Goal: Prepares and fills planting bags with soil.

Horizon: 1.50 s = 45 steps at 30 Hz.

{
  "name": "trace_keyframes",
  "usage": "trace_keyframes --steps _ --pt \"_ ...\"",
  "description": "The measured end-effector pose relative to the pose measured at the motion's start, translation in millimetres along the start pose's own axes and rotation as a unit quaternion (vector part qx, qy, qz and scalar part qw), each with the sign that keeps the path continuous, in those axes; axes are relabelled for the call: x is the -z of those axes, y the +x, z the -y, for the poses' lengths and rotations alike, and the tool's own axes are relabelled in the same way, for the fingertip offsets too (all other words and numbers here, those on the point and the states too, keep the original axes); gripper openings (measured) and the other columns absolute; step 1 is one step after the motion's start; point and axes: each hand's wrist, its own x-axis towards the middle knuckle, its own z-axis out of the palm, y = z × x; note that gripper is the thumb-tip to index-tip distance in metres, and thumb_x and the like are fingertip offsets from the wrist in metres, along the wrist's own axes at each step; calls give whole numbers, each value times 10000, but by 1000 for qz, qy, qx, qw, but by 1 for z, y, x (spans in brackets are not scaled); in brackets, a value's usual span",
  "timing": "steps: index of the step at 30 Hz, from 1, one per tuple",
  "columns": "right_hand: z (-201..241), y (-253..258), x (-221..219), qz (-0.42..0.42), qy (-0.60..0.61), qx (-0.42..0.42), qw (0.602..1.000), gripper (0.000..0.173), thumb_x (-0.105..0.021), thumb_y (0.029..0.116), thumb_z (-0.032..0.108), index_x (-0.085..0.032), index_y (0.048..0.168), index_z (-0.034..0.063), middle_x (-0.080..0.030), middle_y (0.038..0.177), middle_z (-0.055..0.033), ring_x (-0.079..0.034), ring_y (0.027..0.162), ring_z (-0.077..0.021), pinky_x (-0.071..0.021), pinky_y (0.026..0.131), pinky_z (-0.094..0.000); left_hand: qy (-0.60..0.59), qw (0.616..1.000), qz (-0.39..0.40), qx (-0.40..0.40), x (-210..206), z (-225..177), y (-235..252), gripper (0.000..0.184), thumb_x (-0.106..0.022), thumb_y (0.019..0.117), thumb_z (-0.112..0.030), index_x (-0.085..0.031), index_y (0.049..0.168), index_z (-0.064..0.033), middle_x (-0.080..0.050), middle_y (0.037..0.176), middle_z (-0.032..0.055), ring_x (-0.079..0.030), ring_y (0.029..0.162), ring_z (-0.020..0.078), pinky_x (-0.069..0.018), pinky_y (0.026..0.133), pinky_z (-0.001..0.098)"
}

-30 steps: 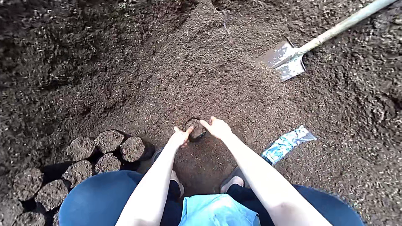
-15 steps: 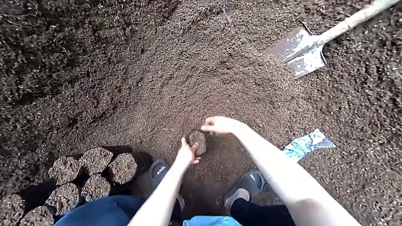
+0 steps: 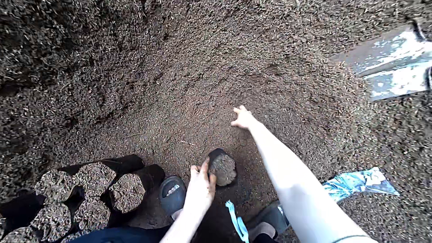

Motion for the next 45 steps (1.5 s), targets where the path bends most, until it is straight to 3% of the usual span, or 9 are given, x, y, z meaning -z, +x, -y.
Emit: trace_keyframes --steps 4,8,11,14,18,30,35,42,45 --pt "-10 -24 -2 8 42 23 999 768 -839 842 171 -481 1514 68 -458 1502 -254 -502 1341 -429 -430 1066 -643 -14 995 -75 -67 16 8 2 453 -572 1010 -112 -505 1448 -19 -603 1288 214 -640 1140 309 -528 998 426" --pt "26 -113 21 23 19 95 995 748 -852 838 172 -504 1492 68 -492 1455 -237 -514 1323 -388 -442 1069 -601 16 971 -154 -182 0 24 -5 325 -555 1023 -178 -659 1331 -188 -562 1378 191 -665 1132 320 -593 871 453" --pt "60 -180 22 23 8 156 987 665 -861 812 149 -581 1412 87 -540 1376 -176 -571 1232 -324 -498 1013 -545 27 984 -67 -165 -2 24 -1 392 -524 1063 -326 -579 1448 -284 -404 1598 153 -584 1312 316 -545 998 473" --pt "89 -216 10 51 17 168 984 694 -840 833 187 -549 1454 84 -513 1435 -171 -546 1281 -301 -473 1064 -512 -73 978 -41 -191 -3 25 7 528 -592 996 -127 -506 1518 -128 -423 1607 146 -473 1442 263 -403 1178 424" --pt "95 -227 -21 9 152 144 978 678 -825 852 228 -538 1439 44 -485 1481 -188 -487 1358 -257 -417 1136 -430 -144 970 -52 -188 -1 23 2 583 -651 945 -70 -488 1502 -19 -562 1488 160 -559 1359 245 -412 1168 412" --pt "97 -251 -72 -155 -85 96 980 306 -531 1033 111 -667 1288 8 -627 1320 -192 -588 1268 -313 -457 1102 -400 -106 975 -19 -195 0 17 -7 626 -580 965 -21 -412 1567 -56 -399 1639 90 -443 1473 198 -343 1220 374" --pt "80 -270 -69 -185 -119 169 961 469 -499 989 87 -589 1448 116 -543 1518 -83 -573 1314 -306 -469 1075 -442 -88 977 -13 -194 2 15 -11 639 -574 972 -9 -388 1581 -58 -341 1671 85 -397 1504 200 -326 1233 379" --pt "90 -277 -90 25 -210 36 977 531 -300 1081 86 -374 1600 167 -286 1690 -19 -562 1346 -297 -513 1016 -494 59 985 -26 -161 -6 -2 -21 557 -425 1061 -76 -347 1612 -113 -320 1684 65 -511 1422 263 -455 1133 441" --pt "79 -272 -50 36 -89 100 990 426 -397 1053 115 -588 1432 89 -520 1539 -94 -525 1393 -262 -418 1149 -504 152 968 20 -200 13 -17 -32 559 -463 1048 -69 -334 1590 -17 -342 1645 203 -552 1360 383 -503 1067 523"
